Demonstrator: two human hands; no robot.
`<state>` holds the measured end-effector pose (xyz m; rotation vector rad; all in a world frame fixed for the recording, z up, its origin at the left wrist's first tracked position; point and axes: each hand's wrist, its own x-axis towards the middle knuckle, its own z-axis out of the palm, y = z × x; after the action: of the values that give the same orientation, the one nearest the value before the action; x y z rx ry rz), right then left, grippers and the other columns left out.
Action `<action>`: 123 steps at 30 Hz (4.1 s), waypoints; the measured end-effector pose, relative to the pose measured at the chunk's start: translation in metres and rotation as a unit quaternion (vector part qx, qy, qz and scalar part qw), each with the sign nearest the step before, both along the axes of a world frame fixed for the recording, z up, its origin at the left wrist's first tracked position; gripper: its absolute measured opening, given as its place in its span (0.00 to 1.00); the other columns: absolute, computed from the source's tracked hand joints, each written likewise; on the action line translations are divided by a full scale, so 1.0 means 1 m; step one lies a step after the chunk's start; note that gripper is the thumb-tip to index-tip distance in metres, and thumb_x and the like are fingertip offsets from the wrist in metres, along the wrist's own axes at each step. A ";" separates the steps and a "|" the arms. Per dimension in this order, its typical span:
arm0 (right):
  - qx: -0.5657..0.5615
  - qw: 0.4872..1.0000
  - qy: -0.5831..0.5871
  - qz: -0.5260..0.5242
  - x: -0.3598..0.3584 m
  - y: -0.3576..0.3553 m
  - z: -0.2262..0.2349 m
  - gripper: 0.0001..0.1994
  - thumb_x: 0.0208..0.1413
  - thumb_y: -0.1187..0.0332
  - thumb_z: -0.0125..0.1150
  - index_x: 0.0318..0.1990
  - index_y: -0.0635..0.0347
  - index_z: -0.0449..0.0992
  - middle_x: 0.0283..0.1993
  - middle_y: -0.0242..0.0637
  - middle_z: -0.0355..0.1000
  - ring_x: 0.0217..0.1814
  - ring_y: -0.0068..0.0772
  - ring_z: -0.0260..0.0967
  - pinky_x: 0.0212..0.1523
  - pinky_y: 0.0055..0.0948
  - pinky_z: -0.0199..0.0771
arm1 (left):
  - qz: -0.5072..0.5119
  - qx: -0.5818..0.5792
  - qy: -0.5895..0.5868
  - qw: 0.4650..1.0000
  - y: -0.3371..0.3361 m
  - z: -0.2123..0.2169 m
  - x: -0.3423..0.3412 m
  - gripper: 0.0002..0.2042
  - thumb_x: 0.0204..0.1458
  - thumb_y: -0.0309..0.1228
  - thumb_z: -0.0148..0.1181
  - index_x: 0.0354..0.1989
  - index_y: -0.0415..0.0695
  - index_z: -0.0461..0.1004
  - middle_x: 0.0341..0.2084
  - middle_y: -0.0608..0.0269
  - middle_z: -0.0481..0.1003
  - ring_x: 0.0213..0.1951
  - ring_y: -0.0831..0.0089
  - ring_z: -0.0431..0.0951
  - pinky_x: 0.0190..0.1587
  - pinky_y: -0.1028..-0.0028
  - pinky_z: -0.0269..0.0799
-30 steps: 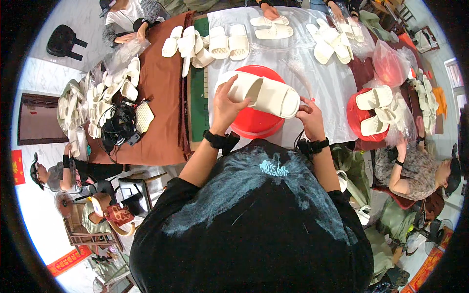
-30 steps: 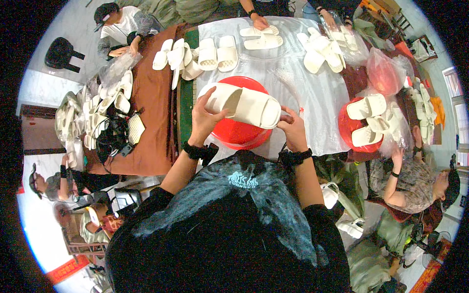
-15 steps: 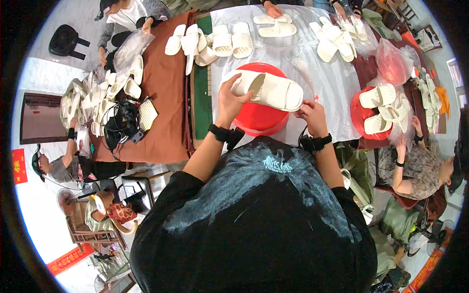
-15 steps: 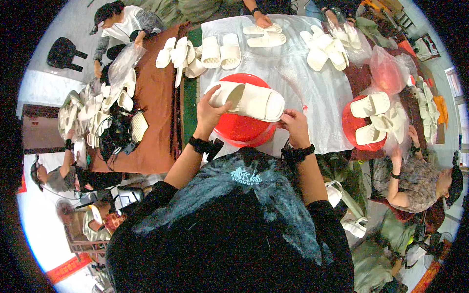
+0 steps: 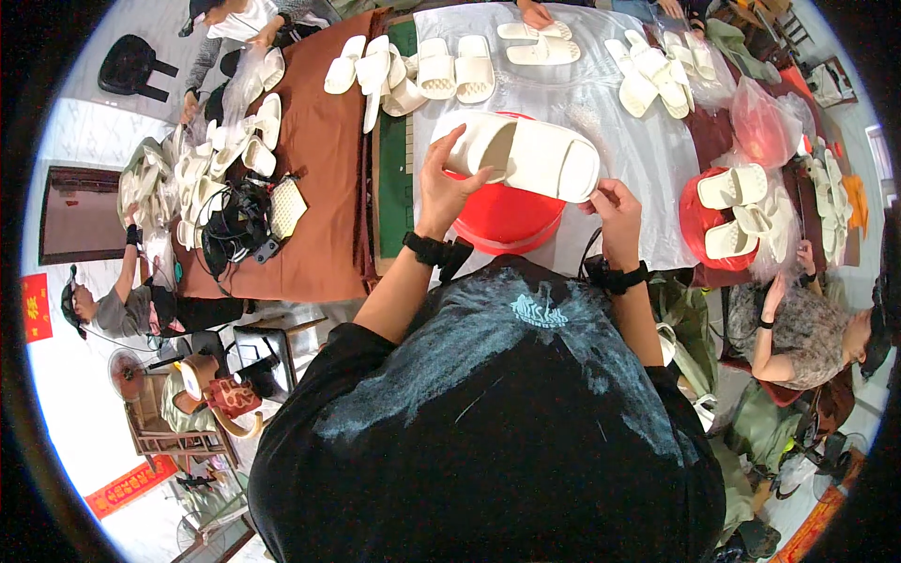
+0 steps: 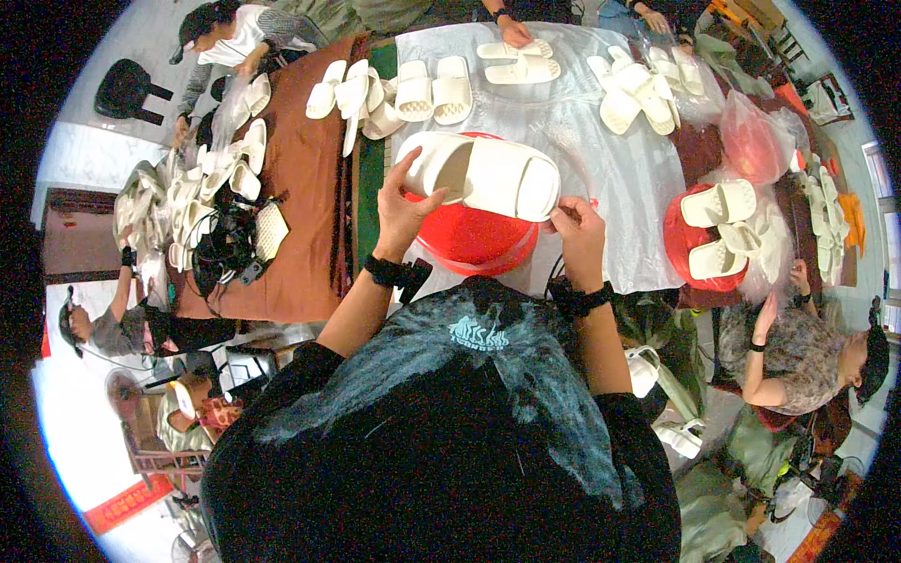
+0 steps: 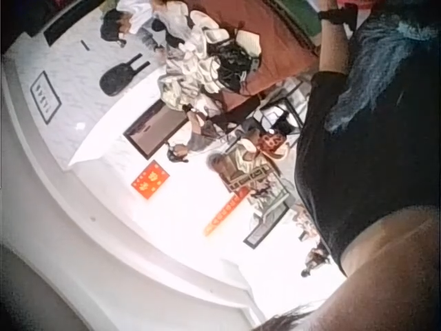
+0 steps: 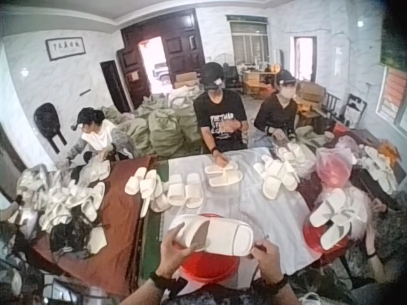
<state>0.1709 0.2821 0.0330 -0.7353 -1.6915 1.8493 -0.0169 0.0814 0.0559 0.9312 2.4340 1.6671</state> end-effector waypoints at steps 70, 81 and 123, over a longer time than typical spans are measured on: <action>-0.033 0.992 0.074 -0.095 -0.029 0.079 0.088 0.11 0.60 0.70 0.55 0.46 0.67 0.73 0.41 0.34 0.73 0.43 0.24 0.69 0.45 0.23 0.68 | -0.180 -0.124 -0.162 0.962 0.077 -0.045 -0.140 0.17 0.57 0.36 0.57 0.49 0.37 0.73 0.34 0.61 0.78 0.35 0.75 0.75 0.39 0.75 0.70; -0.068 0.994 0.020 0.083 -0.133 -0.007 0.081 0.10 0.59 0.69 0.55 0.44 0.62 0.75 0.40 0.30 0.74 0.41 0.22 0.70 0.41 0.25 0.70 | -0.246 0.126 -0.310 0.910 -0.047 0.031 -0.009 0.31 0.56 0.45 0.59 0.63 0.39 0.59 0.47 0.62 0.72 0.45 0.75 0.71 0.50 0.73 0.68; 0.588 0.741 -0.162 0.282 -0.075 -0.046 -0.005 0.35 0.45 0.62 0.68 0.60 0.66 0.61 0.65 0.51 0.56 0.69 0.51 0.51 0.67 0.42 0.55 | 0.059 -0.070 -0.203 0.975 -0.055 -0.020 0.002 0.18 0.49 0.27 0.61 0.49 0.37 0.71 0.35 0.46 0.79 0.37 0.59 0.80 0.39 0.66 0.74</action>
<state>0.0957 0.2358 0.0284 0.0551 -2.9778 0.5108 -0.0147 0.0268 0.0357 0.3857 2.3203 1.5129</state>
